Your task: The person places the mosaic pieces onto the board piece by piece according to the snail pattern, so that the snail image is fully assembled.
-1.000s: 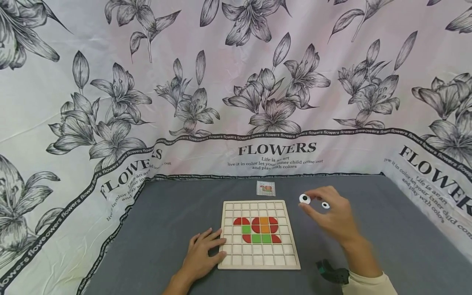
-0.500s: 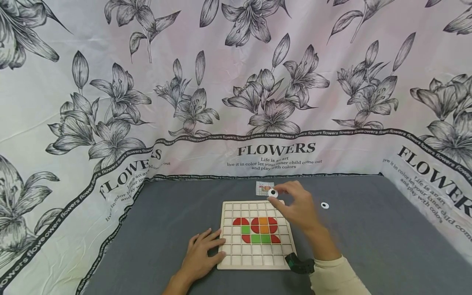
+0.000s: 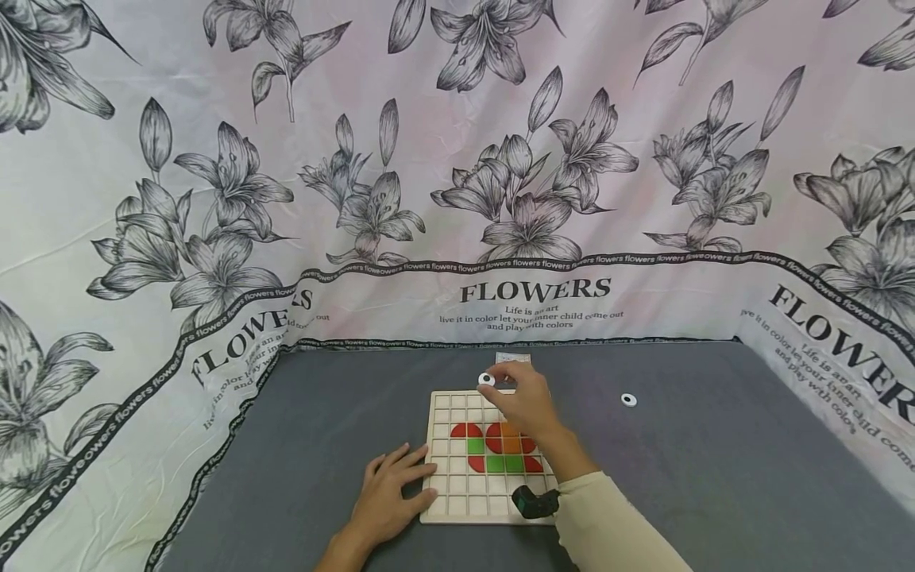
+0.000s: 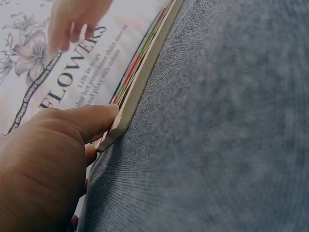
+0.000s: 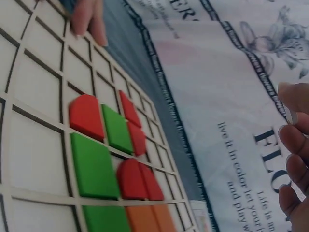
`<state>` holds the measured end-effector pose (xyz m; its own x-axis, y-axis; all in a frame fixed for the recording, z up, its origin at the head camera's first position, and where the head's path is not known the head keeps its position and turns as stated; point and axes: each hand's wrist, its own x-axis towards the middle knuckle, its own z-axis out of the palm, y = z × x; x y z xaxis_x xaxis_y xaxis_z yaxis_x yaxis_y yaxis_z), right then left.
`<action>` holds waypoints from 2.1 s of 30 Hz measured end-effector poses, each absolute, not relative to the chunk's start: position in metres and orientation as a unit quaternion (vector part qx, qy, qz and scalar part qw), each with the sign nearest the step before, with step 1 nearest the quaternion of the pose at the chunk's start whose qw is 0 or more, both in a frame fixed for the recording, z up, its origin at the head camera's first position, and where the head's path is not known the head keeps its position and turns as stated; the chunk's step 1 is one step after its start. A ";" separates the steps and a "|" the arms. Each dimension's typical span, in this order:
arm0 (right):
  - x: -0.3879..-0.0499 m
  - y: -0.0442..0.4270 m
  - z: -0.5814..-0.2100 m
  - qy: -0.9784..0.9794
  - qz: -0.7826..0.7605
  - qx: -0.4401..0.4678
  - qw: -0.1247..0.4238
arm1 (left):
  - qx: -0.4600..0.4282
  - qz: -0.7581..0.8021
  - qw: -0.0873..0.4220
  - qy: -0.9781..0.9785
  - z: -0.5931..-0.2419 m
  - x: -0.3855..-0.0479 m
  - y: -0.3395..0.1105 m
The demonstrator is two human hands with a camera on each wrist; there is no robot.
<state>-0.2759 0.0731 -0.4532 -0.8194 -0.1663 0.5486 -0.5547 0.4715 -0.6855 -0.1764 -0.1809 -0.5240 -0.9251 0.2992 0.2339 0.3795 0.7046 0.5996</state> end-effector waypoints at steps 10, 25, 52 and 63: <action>-0.289 0.056 -0.480 -0.890 0.424 0.147 0.083 | -0.182 -0.331 0.055 -0.924 -0.523 -0.176 -0.182; -0.292 0.051 -0.505 -0.921 0.362 0.140 0.046 | -0.183 -0.330 0.050 -0.925 -0.525 -0.177 -0.183; -0.292 0.054 -0.509 -0.912 0.359 0.180 0.080 | -0.184 -0.326 0.057 -0.926 -0.527 -0.178 -0.182; -0.287 0.064 -0.469 -0.888 0.405 0.198 0.087 | -0.183 -0.328 0.055 -0.925 -0.525 -0.176 -0.182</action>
<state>-0.2870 0.0640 -0.4691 -0.9065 -0.2815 0.3147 -0.4222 0.5932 -0.6855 -0.1764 -0.1820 -0.5255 -0.9272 0.3014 0.2222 0.3741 0.7180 0.5870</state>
